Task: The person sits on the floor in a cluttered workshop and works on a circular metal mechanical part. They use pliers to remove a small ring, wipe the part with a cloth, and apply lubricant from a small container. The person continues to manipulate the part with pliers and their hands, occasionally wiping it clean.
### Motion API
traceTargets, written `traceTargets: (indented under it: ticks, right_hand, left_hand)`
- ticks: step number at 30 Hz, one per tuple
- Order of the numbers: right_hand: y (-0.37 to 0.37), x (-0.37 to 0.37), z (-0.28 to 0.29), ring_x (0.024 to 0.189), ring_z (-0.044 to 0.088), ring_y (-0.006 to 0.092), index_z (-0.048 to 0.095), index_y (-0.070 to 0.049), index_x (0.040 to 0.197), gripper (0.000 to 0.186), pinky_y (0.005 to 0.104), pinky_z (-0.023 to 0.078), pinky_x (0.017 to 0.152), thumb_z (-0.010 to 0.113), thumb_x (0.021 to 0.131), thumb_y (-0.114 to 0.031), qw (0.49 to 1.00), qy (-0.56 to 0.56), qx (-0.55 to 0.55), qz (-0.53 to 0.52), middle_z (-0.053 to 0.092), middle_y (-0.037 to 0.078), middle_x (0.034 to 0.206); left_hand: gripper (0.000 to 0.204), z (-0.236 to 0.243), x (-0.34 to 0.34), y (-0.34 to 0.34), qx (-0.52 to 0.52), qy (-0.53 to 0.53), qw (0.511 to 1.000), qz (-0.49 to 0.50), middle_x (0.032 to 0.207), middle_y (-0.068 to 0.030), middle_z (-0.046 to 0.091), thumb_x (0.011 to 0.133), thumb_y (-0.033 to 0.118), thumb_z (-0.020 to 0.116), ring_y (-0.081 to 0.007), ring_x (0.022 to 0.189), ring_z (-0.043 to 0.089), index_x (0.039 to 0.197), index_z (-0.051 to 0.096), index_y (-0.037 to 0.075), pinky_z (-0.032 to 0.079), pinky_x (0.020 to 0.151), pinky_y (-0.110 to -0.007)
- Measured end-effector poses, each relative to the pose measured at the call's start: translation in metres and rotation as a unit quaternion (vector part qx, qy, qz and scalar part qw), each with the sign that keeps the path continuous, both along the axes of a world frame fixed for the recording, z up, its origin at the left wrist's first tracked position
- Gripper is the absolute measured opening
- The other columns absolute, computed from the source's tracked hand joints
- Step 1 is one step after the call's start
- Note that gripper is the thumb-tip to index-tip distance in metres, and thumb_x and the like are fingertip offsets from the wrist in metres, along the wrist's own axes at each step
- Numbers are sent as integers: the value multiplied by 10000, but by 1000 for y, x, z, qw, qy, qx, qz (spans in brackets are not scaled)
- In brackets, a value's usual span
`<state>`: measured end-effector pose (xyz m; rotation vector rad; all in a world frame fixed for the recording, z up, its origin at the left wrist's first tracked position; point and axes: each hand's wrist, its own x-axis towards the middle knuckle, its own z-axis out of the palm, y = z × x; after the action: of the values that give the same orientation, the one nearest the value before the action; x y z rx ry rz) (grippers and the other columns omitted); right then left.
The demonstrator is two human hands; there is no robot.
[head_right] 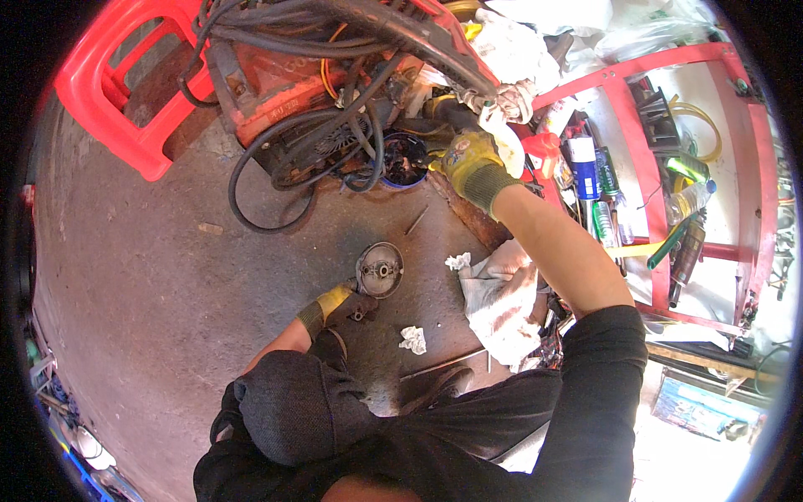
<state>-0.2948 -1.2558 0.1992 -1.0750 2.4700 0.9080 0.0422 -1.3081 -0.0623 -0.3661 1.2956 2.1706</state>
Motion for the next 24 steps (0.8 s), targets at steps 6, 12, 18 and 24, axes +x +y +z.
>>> traceTargets:
  ticks: [6, 12, 18, 24]
  right_hand:
    - [3, 1, -6, 1217, 713, 383, 773, -36, 1282, 687, 469, 550, 1029, 553, 1054, -645, 1000, 12, 23, 6, 737, 230, 1312]
    - [10, -1, -10, 1210, 721, 362, 782, -34, 1252, 687, 477, 551, 1011, 588, 1035, -656, 999, 20, -24, -12, 748, 220, 1295]
    - [15, 3, 9, 1057, 769, 364, 765, -6, 1156, 523, 474, 595, 918, 679, 1012, -500, 999, 24, 4, 49, 782, 206, 1110]
    - [38, 2, 33, 1061, 770, 376, 807, -43, 1085, 245, 474, 610, 884, 753, 906, -201, 996, 32, 24, 76, 776, 202, 1139]
  left_hand:
    - [368, 25, -8, -5, -49, -51, 997, -17, 1036, -79, 782, 934, 210, 840, -169, 884, 751, 1228, 712, 31, 596, 760, -316]
    - [330, 29, -10, -2, -27, -96, 995, -5, 998, -61, 770, 928, 190, 837, -157, 830, 725, 1195, 727, 32, 582, 710, -313]
    - [305, 25, -7, 2, -24, -91, 995, 15, 984, -37, 773, 924, 214, 842, -147, 810, 709, 1176, 753, 66, 571, 702, -319]
    - [328, 49, -9, -6, -102, -40, 994, -4, 922, -15, 765, 924, 327, 834, -130, 798, 692, 1141, 787, 86, 543, 689, -333]
